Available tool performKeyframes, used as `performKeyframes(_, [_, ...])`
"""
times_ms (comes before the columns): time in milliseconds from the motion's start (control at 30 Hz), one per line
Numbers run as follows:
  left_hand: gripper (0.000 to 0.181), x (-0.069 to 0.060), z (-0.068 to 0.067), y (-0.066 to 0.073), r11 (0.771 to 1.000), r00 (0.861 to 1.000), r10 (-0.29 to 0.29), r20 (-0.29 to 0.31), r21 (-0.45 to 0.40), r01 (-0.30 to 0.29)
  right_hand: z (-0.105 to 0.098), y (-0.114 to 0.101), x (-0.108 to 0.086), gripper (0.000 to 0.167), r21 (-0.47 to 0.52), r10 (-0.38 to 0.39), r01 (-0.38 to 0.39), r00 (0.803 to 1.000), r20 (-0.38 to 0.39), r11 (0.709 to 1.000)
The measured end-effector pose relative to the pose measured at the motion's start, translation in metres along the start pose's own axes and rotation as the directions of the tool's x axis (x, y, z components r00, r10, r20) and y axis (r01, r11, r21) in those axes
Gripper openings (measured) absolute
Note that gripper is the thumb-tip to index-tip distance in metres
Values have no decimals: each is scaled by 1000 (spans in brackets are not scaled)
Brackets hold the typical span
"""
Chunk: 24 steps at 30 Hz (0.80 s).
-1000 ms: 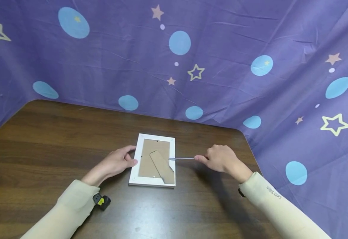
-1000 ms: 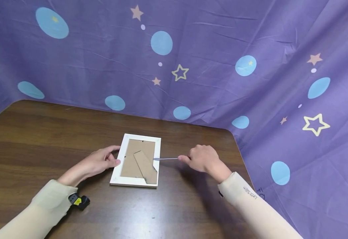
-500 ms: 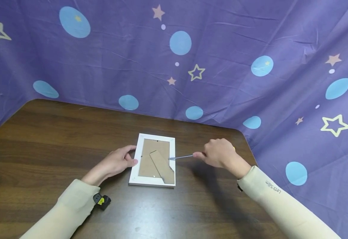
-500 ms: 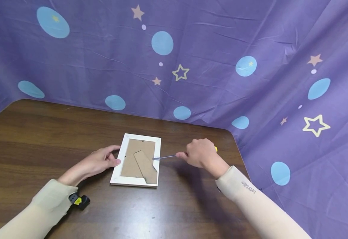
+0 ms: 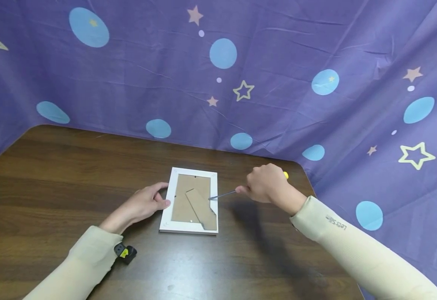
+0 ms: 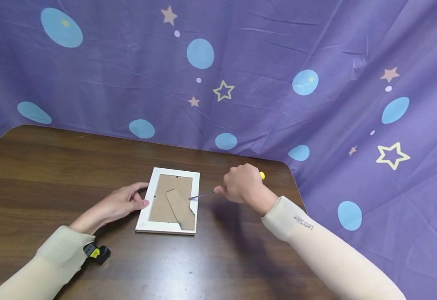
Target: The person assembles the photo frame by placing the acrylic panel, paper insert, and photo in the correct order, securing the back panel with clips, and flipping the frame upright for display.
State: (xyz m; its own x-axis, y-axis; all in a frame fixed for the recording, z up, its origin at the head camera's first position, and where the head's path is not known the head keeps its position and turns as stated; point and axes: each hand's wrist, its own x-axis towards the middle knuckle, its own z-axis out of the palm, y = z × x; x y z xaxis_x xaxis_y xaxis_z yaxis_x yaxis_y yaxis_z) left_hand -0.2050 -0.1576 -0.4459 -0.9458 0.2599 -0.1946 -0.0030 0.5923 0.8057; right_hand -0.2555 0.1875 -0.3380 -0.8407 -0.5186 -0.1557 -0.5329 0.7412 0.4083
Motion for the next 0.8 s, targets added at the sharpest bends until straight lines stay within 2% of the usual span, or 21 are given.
performKeyframes(400, [68,2,1,-3,1000,1000,8,-4,-8,-8,-30,-15,12,59,-174,-55,52,998,-11,983])
performKeyframes(800, [69,2,1,-3,1000,1000,14,-2,-20,-14,-55,-33,24,53,-261,-35,43,999,36,964])
